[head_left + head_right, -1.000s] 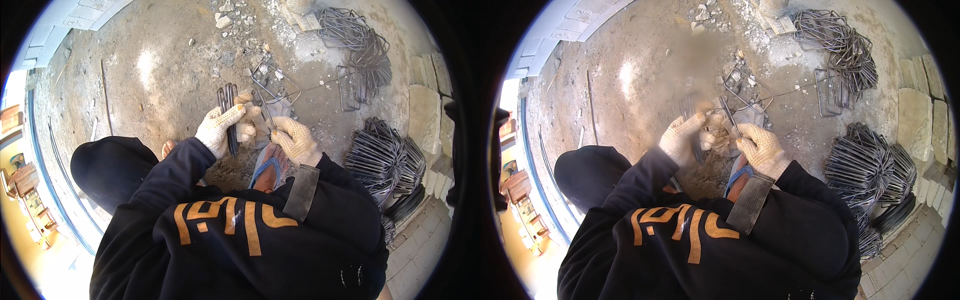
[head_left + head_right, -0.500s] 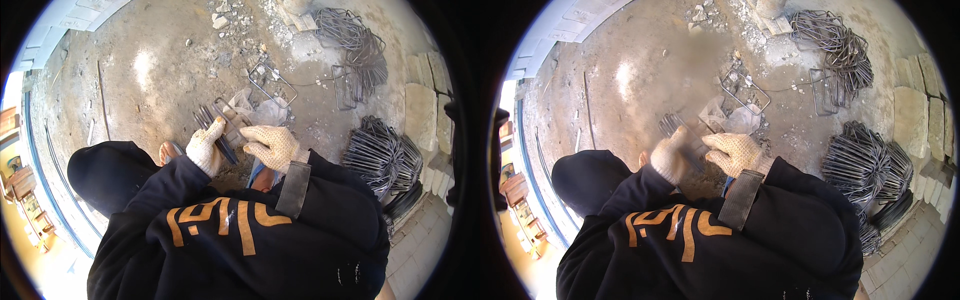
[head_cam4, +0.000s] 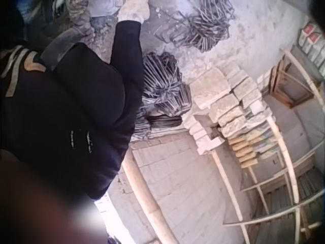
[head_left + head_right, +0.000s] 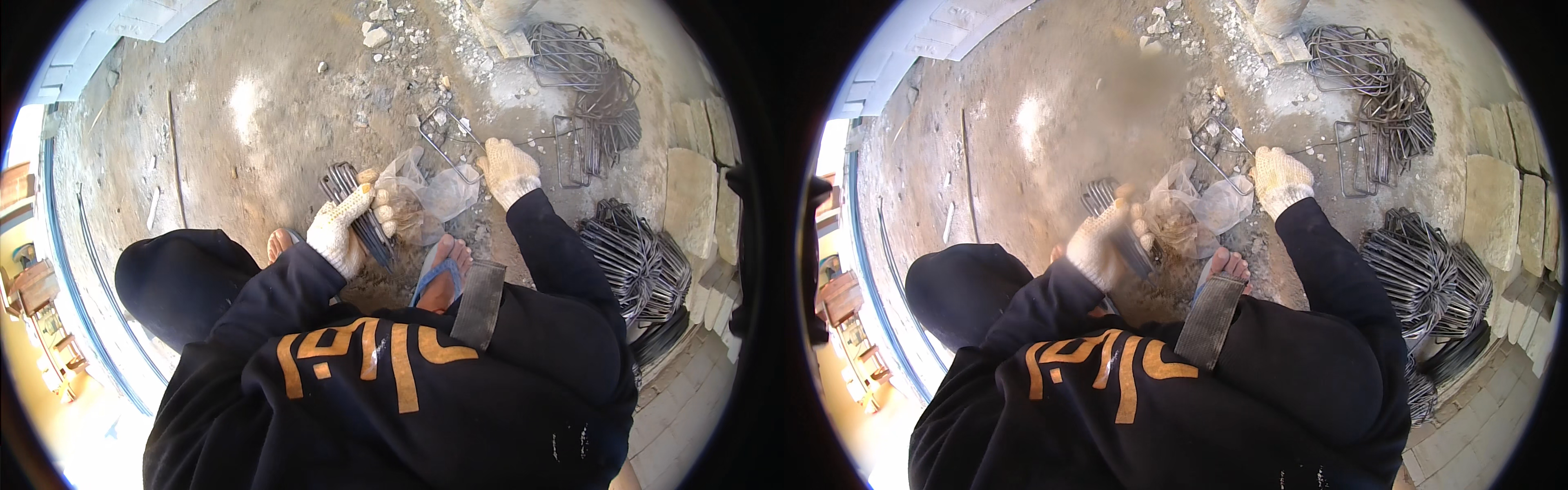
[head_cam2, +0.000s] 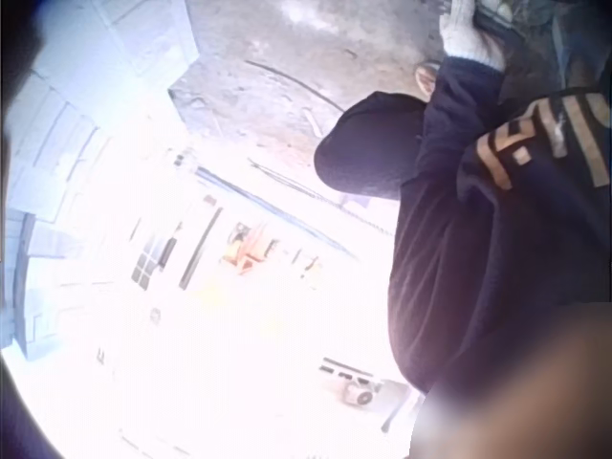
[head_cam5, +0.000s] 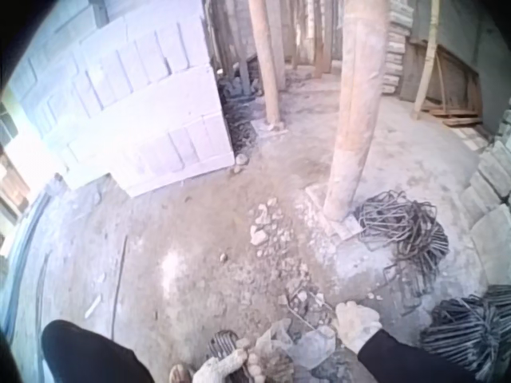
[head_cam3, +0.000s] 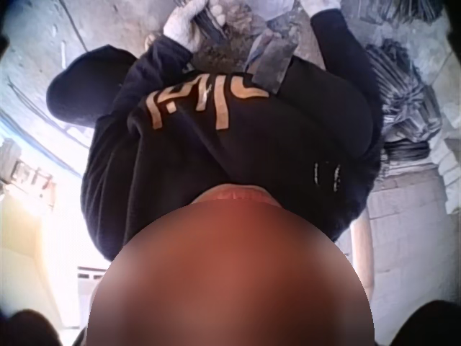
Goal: The person gathers pre-bent rebar stirrups from the floor and threads them onto three parallel rebar rods laid on a concrete block. They slide each stirrup into place and adjust spacing along the rods to form a rebar cage segment.
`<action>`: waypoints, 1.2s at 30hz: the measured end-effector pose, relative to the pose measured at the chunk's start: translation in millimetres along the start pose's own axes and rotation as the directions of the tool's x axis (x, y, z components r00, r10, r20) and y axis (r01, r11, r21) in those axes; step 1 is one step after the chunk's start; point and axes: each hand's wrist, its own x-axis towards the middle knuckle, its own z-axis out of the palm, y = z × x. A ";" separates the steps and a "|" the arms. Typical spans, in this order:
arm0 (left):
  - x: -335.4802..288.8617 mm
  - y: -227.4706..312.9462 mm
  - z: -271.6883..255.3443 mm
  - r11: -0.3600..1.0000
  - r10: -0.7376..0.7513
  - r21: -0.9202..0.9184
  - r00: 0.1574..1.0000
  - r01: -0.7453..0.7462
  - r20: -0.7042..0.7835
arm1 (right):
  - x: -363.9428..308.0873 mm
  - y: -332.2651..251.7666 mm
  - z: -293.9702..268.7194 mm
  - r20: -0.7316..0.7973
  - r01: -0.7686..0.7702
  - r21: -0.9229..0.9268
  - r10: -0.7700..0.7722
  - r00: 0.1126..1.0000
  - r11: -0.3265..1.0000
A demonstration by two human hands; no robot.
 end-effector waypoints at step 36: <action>9.9 -13.8 19.2 0.981 -0.125 0.154 0.992 0.121 0.020 | -74.1 -49.7 -23.2 0.111 0.133 0.784 -0.348 0.931 0.606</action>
